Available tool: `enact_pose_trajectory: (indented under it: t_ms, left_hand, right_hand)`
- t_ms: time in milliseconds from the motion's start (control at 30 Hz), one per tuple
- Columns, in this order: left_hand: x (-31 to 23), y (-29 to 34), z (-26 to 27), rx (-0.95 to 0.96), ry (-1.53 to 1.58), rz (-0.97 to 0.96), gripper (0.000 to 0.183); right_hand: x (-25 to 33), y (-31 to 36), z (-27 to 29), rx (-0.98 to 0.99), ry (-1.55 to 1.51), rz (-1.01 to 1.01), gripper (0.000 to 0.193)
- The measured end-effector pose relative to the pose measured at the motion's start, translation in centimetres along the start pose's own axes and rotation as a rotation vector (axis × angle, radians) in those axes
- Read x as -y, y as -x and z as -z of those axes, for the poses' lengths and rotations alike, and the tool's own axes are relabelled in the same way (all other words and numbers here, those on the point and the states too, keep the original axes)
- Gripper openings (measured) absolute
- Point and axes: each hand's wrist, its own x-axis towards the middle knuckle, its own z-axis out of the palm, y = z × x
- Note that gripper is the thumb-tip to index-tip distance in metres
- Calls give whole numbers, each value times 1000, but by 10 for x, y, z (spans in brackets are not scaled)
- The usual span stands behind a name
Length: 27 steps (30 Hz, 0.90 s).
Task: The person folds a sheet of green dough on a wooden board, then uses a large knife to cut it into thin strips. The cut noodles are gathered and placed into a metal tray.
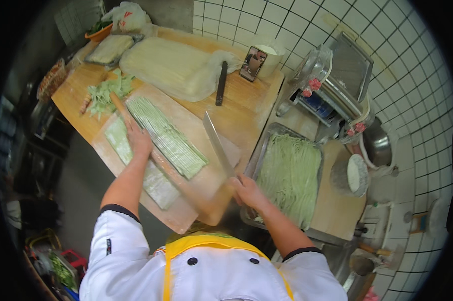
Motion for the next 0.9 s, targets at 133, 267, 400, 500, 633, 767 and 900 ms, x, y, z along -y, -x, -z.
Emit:
enact_pose_trajectory:
  t_ms: [133, 267, 400, 500, 633, 767, 900]
  left_hand:
    - [-4, 2, -1, -56, -7, -11, 63]
    - [-4, -2, 5, -51, -11, -4, 64]
    - [-6, -27, 5, -61, 59, 49, 65]
    - [-2, -41, -2, -95, -13, 36, 63]
    - [17, -38, -5, -97, -61, 32, 63]
    - [24, -36, -7, -43, -52, 27, 68]
    - [11, -34, 4, -13, -28, 46, 70]
  right_hand:
    - [9, 6, 0, -74, -133, 31, 49]
    - [5, 2, -10, -101, 65, 16, 50]
    - [-3, -7, -15, -94, 136, 166, 44]
    - [-1, -8, -15, -140, 91, 102, 44]
    - [10, 2, -17, -97, -16, 19, 39]
    - [13, 2, -20, -102, 324, -43, 30]
    - [-7, -6, -23, -129, 248, -36, 32]
